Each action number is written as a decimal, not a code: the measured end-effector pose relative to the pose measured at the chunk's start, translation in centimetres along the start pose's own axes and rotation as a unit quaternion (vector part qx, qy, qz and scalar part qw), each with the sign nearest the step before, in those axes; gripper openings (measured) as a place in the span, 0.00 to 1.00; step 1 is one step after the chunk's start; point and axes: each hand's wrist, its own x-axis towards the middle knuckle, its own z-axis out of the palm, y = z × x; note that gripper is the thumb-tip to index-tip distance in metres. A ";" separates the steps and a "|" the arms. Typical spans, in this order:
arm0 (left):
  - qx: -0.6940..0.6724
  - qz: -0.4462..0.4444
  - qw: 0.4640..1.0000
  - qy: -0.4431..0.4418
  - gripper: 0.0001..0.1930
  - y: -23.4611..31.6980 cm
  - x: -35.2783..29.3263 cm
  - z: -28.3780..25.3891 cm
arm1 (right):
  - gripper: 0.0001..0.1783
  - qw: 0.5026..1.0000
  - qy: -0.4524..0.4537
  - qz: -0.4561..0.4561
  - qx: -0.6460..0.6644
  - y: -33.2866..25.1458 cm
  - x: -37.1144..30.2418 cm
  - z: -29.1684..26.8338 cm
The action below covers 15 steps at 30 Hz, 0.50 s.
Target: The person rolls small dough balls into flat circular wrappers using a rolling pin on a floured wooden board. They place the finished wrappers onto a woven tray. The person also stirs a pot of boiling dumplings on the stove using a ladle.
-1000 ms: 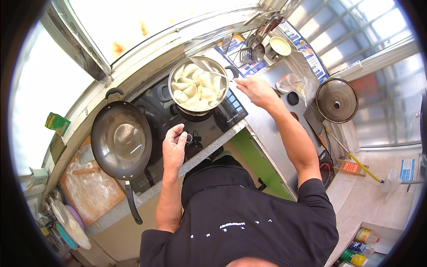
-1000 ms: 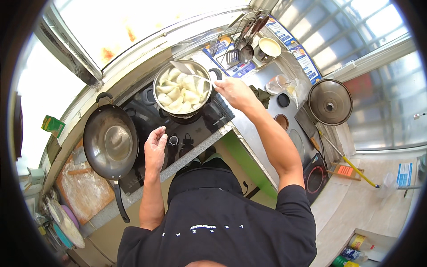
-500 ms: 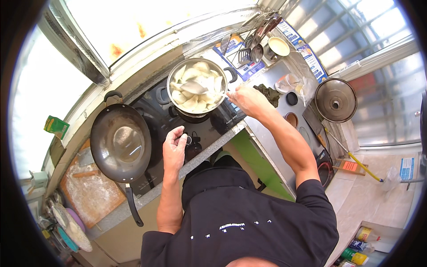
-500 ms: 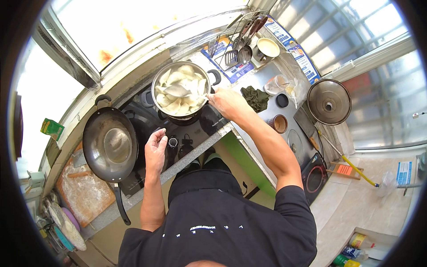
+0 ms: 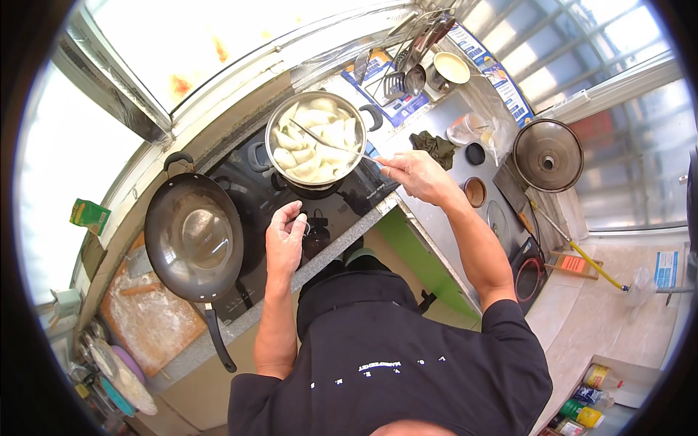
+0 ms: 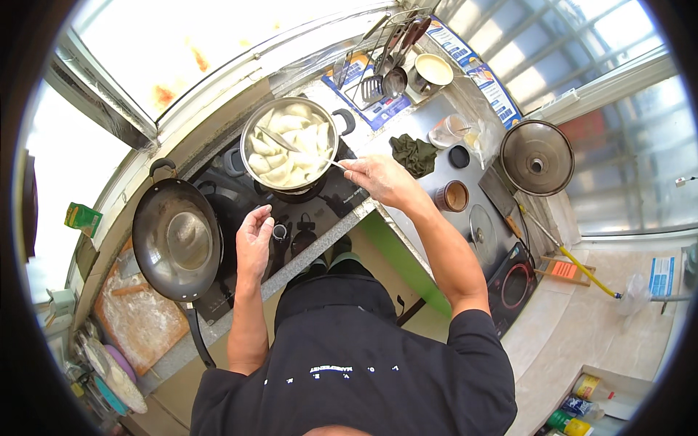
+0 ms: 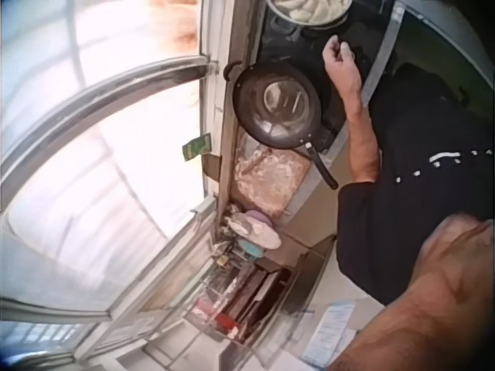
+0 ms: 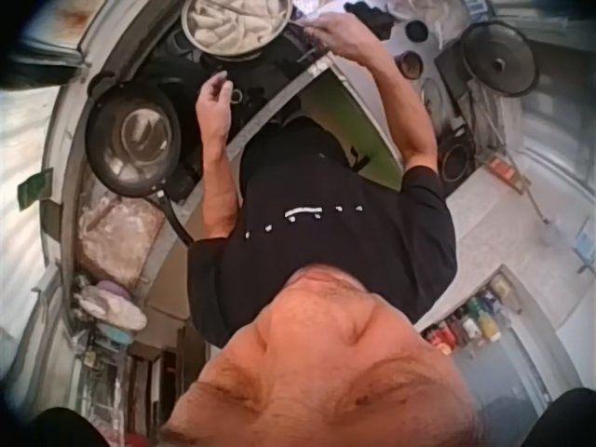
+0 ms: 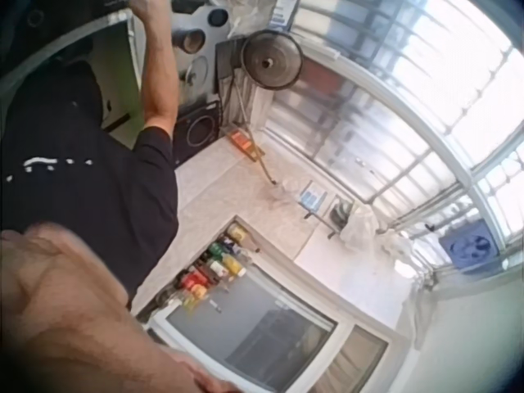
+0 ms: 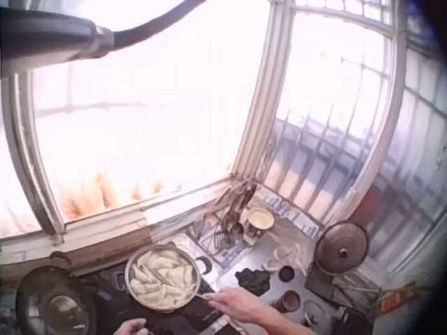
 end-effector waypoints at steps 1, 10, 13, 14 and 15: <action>-0.001 0.001 1.000 0.000 0.19 0.0 0.0 0.0 | 0.20 0.998 -0.006 0.038 0.044 -0.3 0.0 -0.1; -0.008 0.003 1.000 0.010 0.19 0.7 -0.3 -0.3 | 0.20 0.974 -0.024 0.126 0.188 0.2 -0.1 1.7; -0.012 0.004 1.000 0.013 0.19 0.7 -0.4 -0.4 | 0.20 0.972 -0.035 0.140 0.185 -0.5 -0.1 1.9; -0.011 0.002 1.000 0.014 0.19 0.7 -0.5 -0.4 | 0.20 0.972 -0.040 0.140 0.182 -0.3 -0.1 2.2; -0.010 0.001 1.000 0.014 0.19 0.7 -0.5 -0.4 | 0.20 0.973 -0.046 0.141 0.180 -0.3 0.0 2.3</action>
